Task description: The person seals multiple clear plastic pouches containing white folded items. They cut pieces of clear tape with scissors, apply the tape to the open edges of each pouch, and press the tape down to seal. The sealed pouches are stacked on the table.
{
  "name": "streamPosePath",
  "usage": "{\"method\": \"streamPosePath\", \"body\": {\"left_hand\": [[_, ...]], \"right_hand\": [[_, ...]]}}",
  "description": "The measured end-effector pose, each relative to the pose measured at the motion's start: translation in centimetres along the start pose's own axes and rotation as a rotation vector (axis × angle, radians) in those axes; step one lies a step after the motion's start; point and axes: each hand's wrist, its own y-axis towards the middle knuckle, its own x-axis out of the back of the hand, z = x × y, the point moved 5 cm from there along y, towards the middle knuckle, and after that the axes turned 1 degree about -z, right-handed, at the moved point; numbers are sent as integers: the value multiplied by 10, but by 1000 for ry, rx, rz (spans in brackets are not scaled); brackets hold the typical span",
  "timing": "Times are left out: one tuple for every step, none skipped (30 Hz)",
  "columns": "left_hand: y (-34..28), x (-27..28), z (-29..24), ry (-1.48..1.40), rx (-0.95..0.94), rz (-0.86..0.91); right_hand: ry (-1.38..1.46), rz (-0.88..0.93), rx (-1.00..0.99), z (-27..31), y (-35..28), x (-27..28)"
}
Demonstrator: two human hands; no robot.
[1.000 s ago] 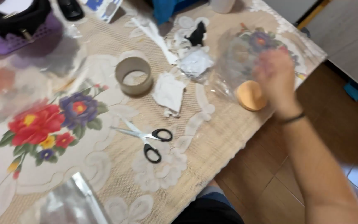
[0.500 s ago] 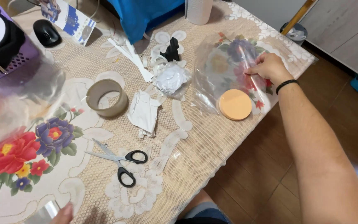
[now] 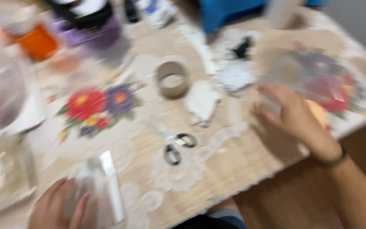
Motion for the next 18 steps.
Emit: {"method": "streamPosePath", "body": {"left_hand": [[-7, 5, 9, -76, 20, 91], [-15, 9, 18, -157, 45, 176], [-19, 20, 16, -136, 78, 168], [-22, 26, 11, -208, 90, 243], [-22, 28, 3, -296, 89, 323], [-32, 29, 6, -289, 111, 318], [-40, 31, 6, -305, 67, 300], [-47, 32, 5, -321, 23, 281], [-52, 30, 9, -318, 26, 274], [-57, 27, 11, -360, -3, 287], [-69, 30, 13, -398, -20, 315], [-69, 33, 15, -390, -7, 322], [-69, 32, 14, -358, -25, 334], [-68, 32, 13, -325, -44, 347], [-66, 30, 15, -328, -43, 347], [-65, 29, 16, -314, -47, 338], [-64, 28, 17, -301, -48, 330], [-65, 27, 17, -304, -43, 331]], "right_hand": [[87, 28, 163, 51, -7, -13], [175, 54, 326, 100, -20, -22], [194, 65, 360, 135, -21, -35], [122, 127, 377, 169, -25, -49], [38, 186, 379, 198, -33, -60], [45, 194, 400, 210, -34, -72], [84, 192, 344, 219, -34, -83], [122, 190, 287, 227, -34, -93], [123, 186, 295, 230, -32, -96], [80, 173, 240, 230, -28, -99], [47, 176, 183, 232, -31, -104], [58, 187, 189, 236, -28, -101], [21, 216, 178, 236, -26, -98], [-16, 244, 167, 235, -23, -94], [-19, 246, 167, 230, -27, -95], [-76, 203, 163, 224, -30, -93], [-132, 162, 161, 217, -33, -91], [-135, 167, 163, 216, -41, -88]]}}
